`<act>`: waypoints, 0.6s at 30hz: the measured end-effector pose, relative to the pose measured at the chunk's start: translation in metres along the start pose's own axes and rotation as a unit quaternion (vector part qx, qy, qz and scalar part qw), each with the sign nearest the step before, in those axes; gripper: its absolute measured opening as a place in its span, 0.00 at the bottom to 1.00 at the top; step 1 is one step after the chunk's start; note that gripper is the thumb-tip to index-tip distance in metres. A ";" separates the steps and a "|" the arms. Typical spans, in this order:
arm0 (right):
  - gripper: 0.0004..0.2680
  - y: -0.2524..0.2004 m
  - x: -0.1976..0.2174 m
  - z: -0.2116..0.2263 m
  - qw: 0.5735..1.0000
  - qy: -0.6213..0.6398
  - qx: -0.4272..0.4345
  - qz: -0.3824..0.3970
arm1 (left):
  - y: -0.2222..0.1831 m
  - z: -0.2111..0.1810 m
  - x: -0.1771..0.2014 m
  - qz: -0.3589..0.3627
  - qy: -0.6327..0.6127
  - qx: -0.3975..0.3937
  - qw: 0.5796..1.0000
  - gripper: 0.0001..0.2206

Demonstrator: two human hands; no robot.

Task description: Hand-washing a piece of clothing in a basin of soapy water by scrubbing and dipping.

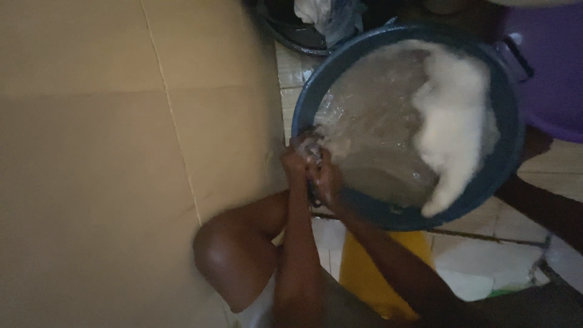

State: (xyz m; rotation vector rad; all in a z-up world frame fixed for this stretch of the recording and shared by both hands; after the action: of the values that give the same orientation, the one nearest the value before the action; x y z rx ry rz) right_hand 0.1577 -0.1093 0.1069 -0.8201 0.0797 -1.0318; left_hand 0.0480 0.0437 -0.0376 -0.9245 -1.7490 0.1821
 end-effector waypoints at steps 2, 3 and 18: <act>0.24 0.017 0.030 0.057 0.878 -0.191 -0.358 0.251 | -0.049 -0.080 0.053 -0.030 -0.346 0.102 0.932 0.33; 0.24 0.036 -0.001 -0.018 0.878 -0.192 -0.360 0.252 | -0.046 -0.056 0.039 -0.030 -0.345 0.104 0.932 0.33; 0.22 0.129 -0.029 -0.068 0.998 -0.048 -0.038 0.001 | 0.041 0.030 -0.016 -0.026 -0.243 0.078 0.967 0.29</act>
State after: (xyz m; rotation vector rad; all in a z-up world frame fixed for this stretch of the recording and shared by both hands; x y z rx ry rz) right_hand 0.2071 -0.0930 -0.0325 -0.9367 0.0380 -0.9913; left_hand 0.0441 0.0702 -0.0835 -0.7562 -2.1691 0.5420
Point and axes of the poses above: each hand's wrist, its own y-axis towards the middle knuckle, its own x-axis out of the back of the hand, z = x × y, the point moved 7 cm from there along y, towards the middle knuckle, and after that the axes turned 7 degrees about -x, right-handed, at the moved point
